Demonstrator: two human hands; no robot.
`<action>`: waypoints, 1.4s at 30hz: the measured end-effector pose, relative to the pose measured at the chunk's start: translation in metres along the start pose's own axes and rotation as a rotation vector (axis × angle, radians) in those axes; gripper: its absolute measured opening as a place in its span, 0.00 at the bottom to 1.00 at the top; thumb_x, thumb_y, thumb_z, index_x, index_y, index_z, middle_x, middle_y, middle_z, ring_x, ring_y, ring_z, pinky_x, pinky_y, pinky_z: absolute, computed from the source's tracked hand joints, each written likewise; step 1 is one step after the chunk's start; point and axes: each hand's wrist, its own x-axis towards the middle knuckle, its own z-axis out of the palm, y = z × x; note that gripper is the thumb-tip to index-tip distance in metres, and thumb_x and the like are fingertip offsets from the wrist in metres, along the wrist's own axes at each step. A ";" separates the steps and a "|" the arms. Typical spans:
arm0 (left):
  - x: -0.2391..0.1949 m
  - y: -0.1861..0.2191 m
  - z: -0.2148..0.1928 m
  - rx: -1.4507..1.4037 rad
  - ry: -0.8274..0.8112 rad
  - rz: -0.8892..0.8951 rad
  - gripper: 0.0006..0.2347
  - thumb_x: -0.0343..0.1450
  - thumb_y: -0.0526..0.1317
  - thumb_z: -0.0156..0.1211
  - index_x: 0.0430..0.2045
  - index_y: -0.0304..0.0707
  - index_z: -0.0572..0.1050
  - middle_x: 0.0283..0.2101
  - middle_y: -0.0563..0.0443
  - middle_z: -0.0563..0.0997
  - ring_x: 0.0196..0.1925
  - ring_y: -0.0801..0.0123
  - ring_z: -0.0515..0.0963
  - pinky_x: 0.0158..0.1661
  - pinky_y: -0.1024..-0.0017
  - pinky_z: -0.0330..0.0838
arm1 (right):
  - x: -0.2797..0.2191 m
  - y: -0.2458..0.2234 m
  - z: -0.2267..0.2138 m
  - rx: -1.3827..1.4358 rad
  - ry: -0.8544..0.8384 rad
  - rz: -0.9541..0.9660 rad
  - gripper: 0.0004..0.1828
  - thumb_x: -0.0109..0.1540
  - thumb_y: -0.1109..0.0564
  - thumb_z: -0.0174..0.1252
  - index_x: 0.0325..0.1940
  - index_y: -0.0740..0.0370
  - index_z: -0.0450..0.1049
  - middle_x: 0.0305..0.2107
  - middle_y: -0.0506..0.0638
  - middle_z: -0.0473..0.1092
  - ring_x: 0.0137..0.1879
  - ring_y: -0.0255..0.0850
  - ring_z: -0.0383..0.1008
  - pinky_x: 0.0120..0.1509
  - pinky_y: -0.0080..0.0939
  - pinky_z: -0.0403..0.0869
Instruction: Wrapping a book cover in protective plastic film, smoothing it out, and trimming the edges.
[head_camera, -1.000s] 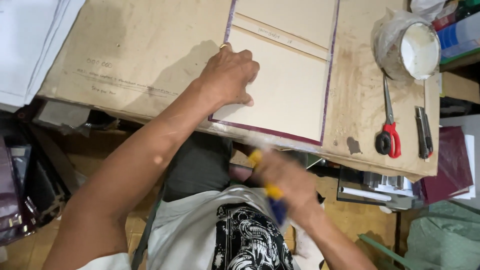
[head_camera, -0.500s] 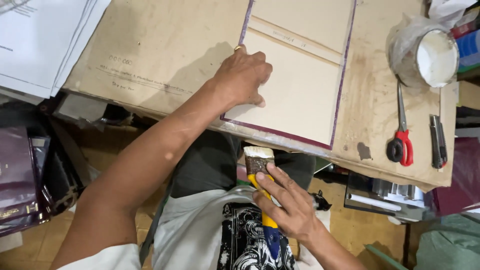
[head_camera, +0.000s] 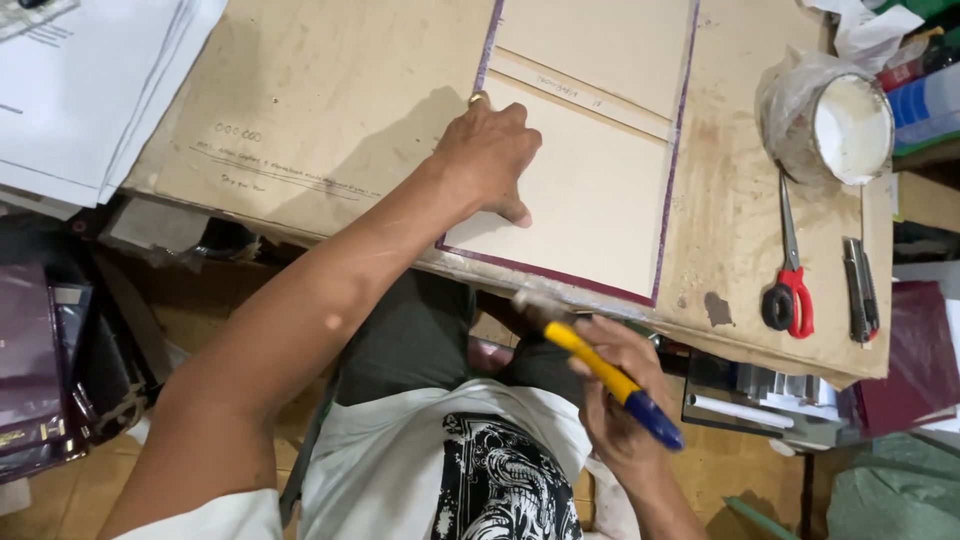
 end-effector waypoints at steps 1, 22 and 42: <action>0.000 0.001 -0.003 0.000 0.001 -0.006 0.31 0.58 0.62 0.80 0.43 0.40 0.76 0.49 0.47 0.72 0.59 0.41 0.66 0.45 0.54 0.76 | 0.005 0.004 0.006 0.004 -0.003 -0.002 0.12 0.67 0.65 0.54 0.54 0.58 0.68 0.51 0.55 0.72 0.63 0.47 0.76 0.77 0.47 0.75; 0.007 0.002 -0.011 -0.016 -0.133 -0.136 0.37 0.58 0.65 0.77 0.55 0.44 0.72 0.62 0.42 0.63 0.73 0.35 0.52 0.52 0.52 0.75 | 0.023 -0.031 0.039 -0.236 -0.642 -0.314 0.14 0.70 0.57 0.43 0.53 0.60 0.72 0.56 0.59 0.73 0.59 0.55 0.75 0.59 0.52 0.75; 0.006 0.004 -0.017 0.009 -0.170 -0.127 0.38 0.58 0.67 0.76 0.56 0.44 0.73 0.64 0.43 0.63 0.73 0.37 0.52 0.57 0.52 0.71 | 0.053 -0.026 0.056 -0.060 -0.558 -0.314 0.22 0.57 0.72 0.51 0.51 0.53 0.70 0.40 0.48 0.73 0.41 0.41 0.70 0.46 0.42 0.69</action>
